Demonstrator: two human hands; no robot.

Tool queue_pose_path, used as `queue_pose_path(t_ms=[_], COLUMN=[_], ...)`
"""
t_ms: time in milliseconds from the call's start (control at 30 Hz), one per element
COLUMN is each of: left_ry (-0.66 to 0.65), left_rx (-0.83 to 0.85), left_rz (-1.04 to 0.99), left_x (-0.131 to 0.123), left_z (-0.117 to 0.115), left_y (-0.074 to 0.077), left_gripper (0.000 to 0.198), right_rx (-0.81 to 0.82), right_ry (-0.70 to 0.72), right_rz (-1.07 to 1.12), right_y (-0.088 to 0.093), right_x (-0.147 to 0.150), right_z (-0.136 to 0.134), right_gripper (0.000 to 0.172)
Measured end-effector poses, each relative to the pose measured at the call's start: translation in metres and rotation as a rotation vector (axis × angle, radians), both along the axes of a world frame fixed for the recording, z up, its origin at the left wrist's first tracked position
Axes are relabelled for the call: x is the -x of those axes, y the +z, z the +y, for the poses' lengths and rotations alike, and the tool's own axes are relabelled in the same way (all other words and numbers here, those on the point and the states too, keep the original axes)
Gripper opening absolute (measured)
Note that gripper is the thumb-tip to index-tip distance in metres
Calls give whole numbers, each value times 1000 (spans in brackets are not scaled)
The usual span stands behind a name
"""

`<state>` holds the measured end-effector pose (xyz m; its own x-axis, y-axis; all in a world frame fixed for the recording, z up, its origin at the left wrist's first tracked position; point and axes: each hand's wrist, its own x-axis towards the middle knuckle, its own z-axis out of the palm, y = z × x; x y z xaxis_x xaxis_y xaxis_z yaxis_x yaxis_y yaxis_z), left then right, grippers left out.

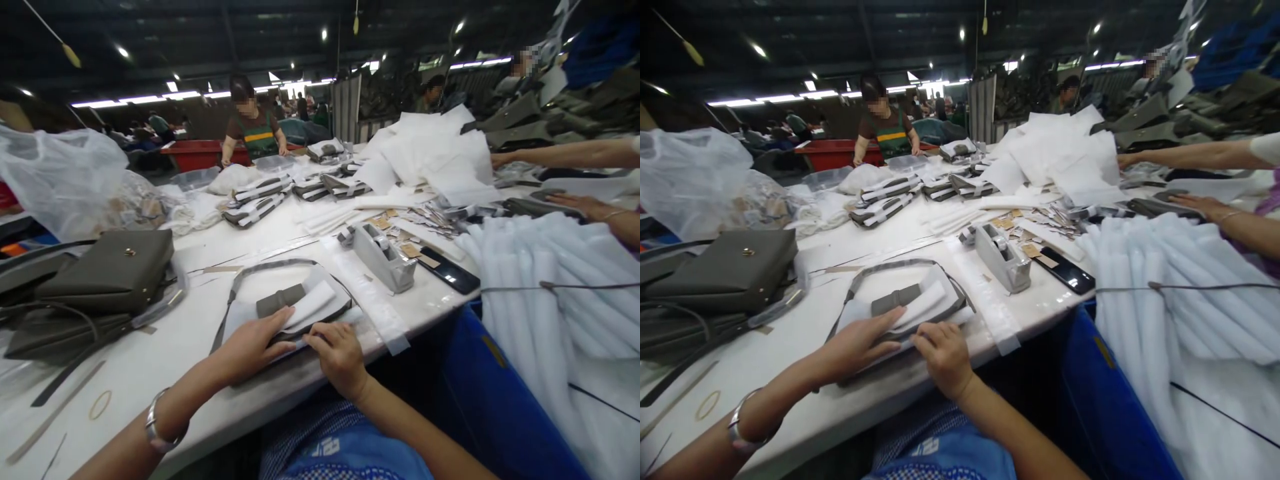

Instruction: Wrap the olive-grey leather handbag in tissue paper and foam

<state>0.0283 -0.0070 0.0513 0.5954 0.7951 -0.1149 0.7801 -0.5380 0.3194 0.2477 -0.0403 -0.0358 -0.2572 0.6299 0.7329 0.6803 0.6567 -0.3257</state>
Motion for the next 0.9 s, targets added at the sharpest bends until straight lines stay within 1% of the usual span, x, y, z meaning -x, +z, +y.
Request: queue_pose_path(t_ms=[67, 133, 200, 267, 333, 400, 433, 500, 567, 667, 700, 767, 833, 900], left_ry=[12, 40, 66, 73, 82, 107, 120, 144, 173, 191, 182, 164, 168, 186], left_rx=[-65, -166, -285, -399, -484, -528, -537, -525, -491, -449, -447, -470, -533, -611], left_rz=[7, 16, 27, 39, 65, 112, 139, 196, 244, 291, 299, 306, 299, 281], left_x=[-2, -5, -9, -12, -15, -17, -19, -25, -35, -55, -61, -67, -67, -63], left_z=[-6, -13, -20, -26, -30, -34, -36, -39, -42, -41, -40, -38, -36, -36], left_y=[-8, -21, -35, -49, -58, -62, -61, -56, -47, -40, -41, -48, -59, -69], left_gripper=[76, 77, 71, 67, 66, 66, 66, 67, 65, 56, 54, 52, 53, 57], right_rx=[7, 20, 9, -23, -18, 31, 53, 72, 61, 19, 6, -8, 1, 38], right_ry=[1, 54, 159, 238, 229, 194, 197, 229, 240, 190, 177, 174, 188, 150], right_rz=[59, 90, 73, 4, -123, -267, -320, -356, -324, -239, -216, -197, -212, -170], right_y=[-6, -5, 5, 22, 38, 46, 46, 38, 23, 5, 3, 3, 7, 10], right_x=[7, 7, 0, -13, -26, -39, -43, -49, -51, -49, -48, -47, -49, -54], right_z=[2, 0, -4, -4, 3, 16, 24, 37, 44, 46, 45, 41, 35, 24], right_gripper=[16, 20, 24, 31, 39, 48, 50, 54, 58, 61, 62, 62, 59, 52])
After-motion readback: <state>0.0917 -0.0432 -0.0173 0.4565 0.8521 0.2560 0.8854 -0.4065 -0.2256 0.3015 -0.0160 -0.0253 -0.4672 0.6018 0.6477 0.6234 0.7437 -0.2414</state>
